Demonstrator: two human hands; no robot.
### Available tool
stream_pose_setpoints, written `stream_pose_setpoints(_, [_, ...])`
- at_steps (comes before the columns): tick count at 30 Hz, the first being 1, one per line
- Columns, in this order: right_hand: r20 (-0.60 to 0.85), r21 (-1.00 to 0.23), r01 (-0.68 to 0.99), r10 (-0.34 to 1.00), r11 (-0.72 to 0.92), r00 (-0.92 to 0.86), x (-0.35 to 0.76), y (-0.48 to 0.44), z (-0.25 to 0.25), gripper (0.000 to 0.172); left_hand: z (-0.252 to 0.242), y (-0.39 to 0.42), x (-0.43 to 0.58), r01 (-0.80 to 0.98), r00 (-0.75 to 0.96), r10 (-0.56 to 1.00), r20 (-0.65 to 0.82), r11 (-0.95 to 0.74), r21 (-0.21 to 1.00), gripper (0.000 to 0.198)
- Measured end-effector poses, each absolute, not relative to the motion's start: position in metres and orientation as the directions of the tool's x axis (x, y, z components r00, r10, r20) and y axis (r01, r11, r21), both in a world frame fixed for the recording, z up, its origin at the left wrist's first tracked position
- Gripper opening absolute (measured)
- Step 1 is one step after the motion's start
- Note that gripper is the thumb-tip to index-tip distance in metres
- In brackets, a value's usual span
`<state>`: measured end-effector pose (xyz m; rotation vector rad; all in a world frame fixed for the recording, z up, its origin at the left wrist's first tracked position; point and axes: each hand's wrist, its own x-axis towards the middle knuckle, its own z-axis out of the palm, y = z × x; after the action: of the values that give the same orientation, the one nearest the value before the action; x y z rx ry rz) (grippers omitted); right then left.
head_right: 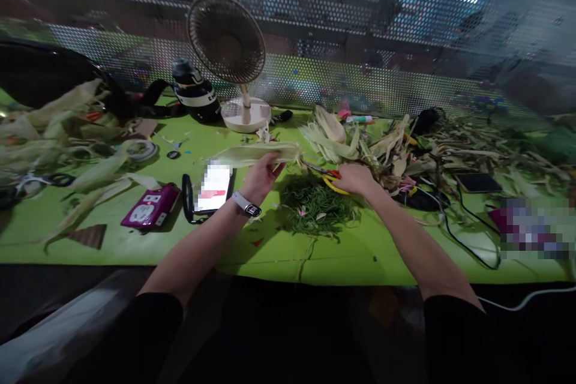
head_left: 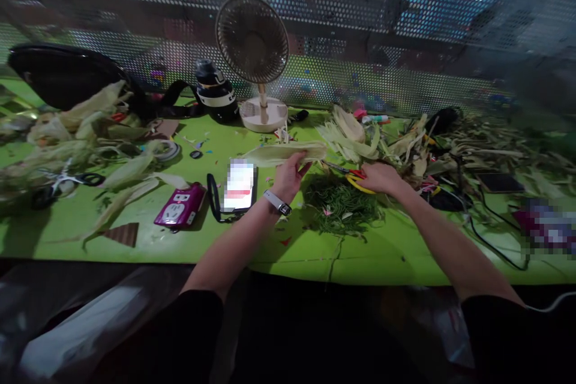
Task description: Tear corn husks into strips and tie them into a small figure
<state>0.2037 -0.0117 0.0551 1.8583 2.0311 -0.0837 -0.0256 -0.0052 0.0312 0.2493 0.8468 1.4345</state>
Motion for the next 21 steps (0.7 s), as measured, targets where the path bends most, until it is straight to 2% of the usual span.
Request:
stream_pose_setpoints(2, [-0.279, 0.164, 0.982, 0.959, 0.096, -0.047, 0.207, -0.015, 0.054, 0.034, 0.032, -0.004, -0.024, -0.770, -0.079, 0.933, -0.351, 0.167, 0.616, 0.017])
stream_pose_setpoints(6, [-0.186, -0.031, 0.999, 0.982, 0.038, -0.043, 0.217, -0.019, 0.046, 0.033, 0.034, 0.000, -0.019, -0.771, -0.066, 0.932, -0.355, 0.178, 0.611, 0.018])
stream_pose_setpoints(8, [-0.135, -0.176, 0.984, 0.990, 0.004, -0.029, 0.222, -0.020, 0.039, 0.028, 0.036, 0.002, -0.016, -0.769, -0.046, 0.931, -0.362, 0.198, 0.608, 0.017])
stream_pose_setpoints(11, [-0.050, -0.458, 0.889, 0.999, -0.029, 0.007, 0.224, -0.020, 0.028, 0.021, 0.039, 0.004, -0.012, -0.774, -0.037, 0.939, -0.341, 0.190, 0.605, 0.017])
stream_pose_setpoints(12, [-0.030, -0.553, 0.833, 0.999, -0.033, 0.019, 0.223, -0.020, 0.025, 0.024, 0.040, 0.004, -0.011, -0.774, -0.037, 0.942, -0.334, 0.184, 0.606, 0.018])
stream_pose_setpoints(15, [-0.048, -0.779, 0.624, 0.999, -0.051, 0.021, 0.217, -0.022, 0.021, 0.052, 0.044, 0.005, -0.006, -0.775, -0.042, 0.947, -0.319, 0.170, 0.609, 0.022])
stream_pose_setpoints(18, [-0.025, -0.839, 0.543, 0.999, -0.004, -0.032, 0.212, -0.027, 0.022, 0.063, 0.047, 0.008, 0.000, -0.801, -0.069, 0.954, -0.291, 0.121, 0.586, 0.019])
stream_pose_setpoints(21, [0.089, -0.805, 0.578, 0.991, 0.133, -0.105, 0.213, -0.033, 0.020, 0.056, 0.051, 0.012, 0.006, -0.811, -0.145, 0.945, -0.295, 0.058, 0.582, 0.015])
